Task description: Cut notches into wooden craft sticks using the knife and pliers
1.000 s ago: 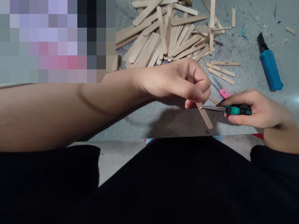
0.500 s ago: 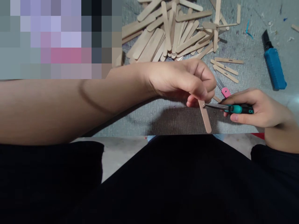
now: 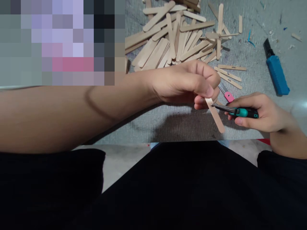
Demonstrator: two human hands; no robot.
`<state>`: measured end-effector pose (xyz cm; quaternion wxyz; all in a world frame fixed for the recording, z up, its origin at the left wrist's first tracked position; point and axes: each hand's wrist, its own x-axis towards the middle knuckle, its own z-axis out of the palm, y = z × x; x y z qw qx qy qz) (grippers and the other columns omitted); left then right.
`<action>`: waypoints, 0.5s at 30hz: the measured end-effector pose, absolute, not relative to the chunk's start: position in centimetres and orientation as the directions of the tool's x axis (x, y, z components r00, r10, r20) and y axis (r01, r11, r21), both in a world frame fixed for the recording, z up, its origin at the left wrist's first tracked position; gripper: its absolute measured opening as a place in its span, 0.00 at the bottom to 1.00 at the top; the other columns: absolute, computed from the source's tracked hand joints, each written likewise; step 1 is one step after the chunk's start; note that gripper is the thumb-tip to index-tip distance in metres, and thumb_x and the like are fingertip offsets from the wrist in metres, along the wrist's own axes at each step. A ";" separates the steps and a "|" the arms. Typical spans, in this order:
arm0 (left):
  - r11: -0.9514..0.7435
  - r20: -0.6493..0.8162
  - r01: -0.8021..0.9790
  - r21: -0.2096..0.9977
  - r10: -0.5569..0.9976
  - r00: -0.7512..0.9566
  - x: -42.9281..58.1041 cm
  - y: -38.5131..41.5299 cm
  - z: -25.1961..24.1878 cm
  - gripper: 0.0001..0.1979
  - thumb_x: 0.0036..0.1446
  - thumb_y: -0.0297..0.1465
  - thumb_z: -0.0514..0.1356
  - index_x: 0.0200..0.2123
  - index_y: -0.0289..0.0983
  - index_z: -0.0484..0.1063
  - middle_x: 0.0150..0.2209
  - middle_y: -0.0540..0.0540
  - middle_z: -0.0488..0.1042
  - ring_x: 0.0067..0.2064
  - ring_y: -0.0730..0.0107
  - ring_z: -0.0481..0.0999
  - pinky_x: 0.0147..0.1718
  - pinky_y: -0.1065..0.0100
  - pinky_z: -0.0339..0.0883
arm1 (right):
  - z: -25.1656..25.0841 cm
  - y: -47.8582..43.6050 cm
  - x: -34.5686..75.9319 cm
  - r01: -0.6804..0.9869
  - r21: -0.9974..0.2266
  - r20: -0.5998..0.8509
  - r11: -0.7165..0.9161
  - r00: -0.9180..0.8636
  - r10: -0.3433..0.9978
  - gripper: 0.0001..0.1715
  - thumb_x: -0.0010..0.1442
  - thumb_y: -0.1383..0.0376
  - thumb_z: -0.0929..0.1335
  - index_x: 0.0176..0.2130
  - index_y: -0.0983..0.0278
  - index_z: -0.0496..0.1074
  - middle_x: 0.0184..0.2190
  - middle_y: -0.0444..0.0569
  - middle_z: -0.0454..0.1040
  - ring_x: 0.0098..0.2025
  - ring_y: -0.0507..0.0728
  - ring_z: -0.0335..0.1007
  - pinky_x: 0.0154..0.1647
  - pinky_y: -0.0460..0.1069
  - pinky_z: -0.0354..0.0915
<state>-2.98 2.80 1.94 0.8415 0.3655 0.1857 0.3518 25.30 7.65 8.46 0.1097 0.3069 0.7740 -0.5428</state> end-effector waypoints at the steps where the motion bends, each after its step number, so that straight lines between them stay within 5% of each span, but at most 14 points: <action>1: 0.480 -0.046 -0.476 0.737 0.738 0.673 -3.0 2.8 1.9 0.30 0.54 0.35 0.81 0.17 0.38 0.63 0.16 0.52 0.63 0.18 0.76 0.67 0.21 0.69 0.65 | 8.5 7.6 25.3 0.596 -0.773 -0.505 0.218 -0.786 0.356 0.18 0.72 0.45 0.77 0.43 0.57 0.84 0.34 0.47 0.81 0.38 0.58 0.79 0.40 0.51 0.77; 15: 0.309 0.002 -0.521 0.796 0.859 0.512 -2.7 3.3 2.1 0.33 0.56 0.46 0.84 0.17 0.40 0.68 0.15 0.53 0.63 0.19 0.75 0.64 0.23 0.67 0.64 | 9.0 6.5 25.2 0.634 -0.734 -0.466 0.245 -0.732 0.497 0.14 0.73 0.50 0.75 0.49 0.55 0.85 0.40 0.47 0.88 0.38 0.60 0.82 0.38 0.55 0.78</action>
